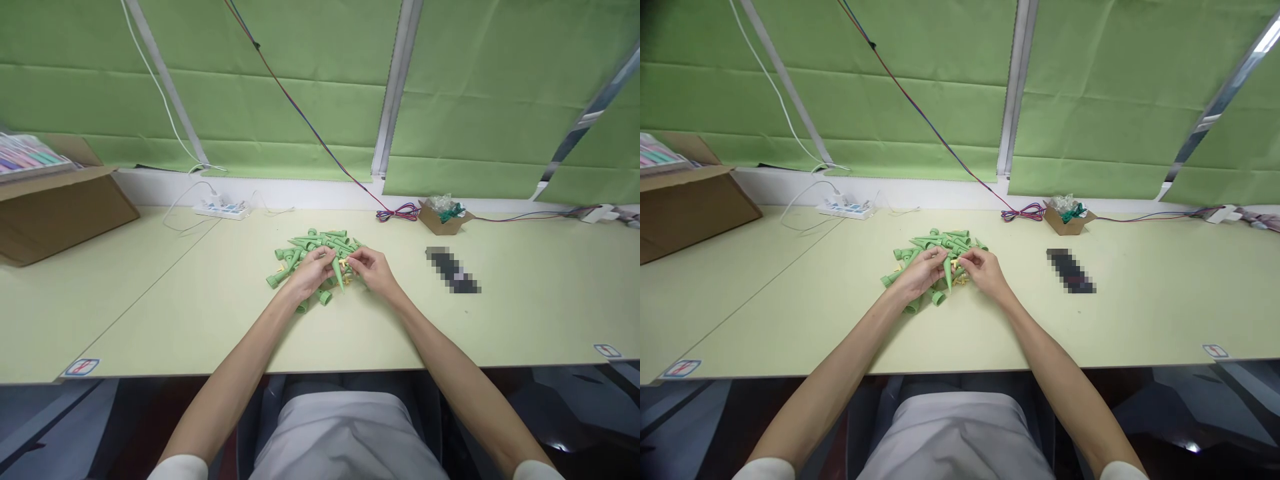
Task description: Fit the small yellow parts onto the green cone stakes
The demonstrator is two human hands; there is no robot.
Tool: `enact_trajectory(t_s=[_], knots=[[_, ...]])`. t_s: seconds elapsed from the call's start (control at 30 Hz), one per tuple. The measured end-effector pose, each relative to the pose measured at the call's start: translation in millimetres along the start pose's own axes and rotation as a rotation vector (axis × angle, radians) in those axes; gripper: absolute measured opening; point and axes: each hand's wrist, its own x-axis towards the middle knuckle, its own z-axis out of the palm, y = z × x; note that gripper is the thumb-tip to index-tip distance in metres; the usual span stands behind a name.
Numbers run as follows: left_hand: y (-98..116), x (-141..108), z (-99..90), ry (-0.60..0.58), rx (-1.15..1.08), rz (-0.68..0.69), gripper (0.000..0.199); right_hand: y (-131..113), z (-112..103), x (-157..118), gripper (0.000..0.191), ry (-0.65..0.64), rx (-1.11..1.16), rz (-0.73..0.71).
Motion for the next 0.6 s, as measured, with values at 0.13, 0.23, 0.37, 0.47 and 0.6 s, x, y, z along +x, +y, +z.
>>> enact_trajectory(t_s=[0.13, 0.23, 0.37, 0.47, 0.6], knots=[[-0.5, -1.1, -1.9, -0.027, 0.081, 0.049, 0.035, -1.9, -0.6, -0.8, 0.040, -0.007, -0.042, 0.035], [0.0, -2.0, -1.4, -0.045, 0.115, 0.076, 0.040, -3.9, -0.3, -0.6, 0.045, -0.010, -0.047, 0.069], [1.1, -3.8, 1.1, -0.053, 0.155, 0.105, 0.042, -6.8, 0.9, -0.7, 0.050, -0.004, -0.034, 0.081], [2.1, -5.7, 3.0, -0.056, 0.201, 0.131, 0.042, -6.7, 1.3, -1.5, 0.051, 0.001, -0.032, 0.068], [4.0, -8.5, 5.4, -0.044, 0.292, 0.187, 0.040, -3.6, 1.5, -2.6, 0.054, 0.010, -0.052, 0.066]])
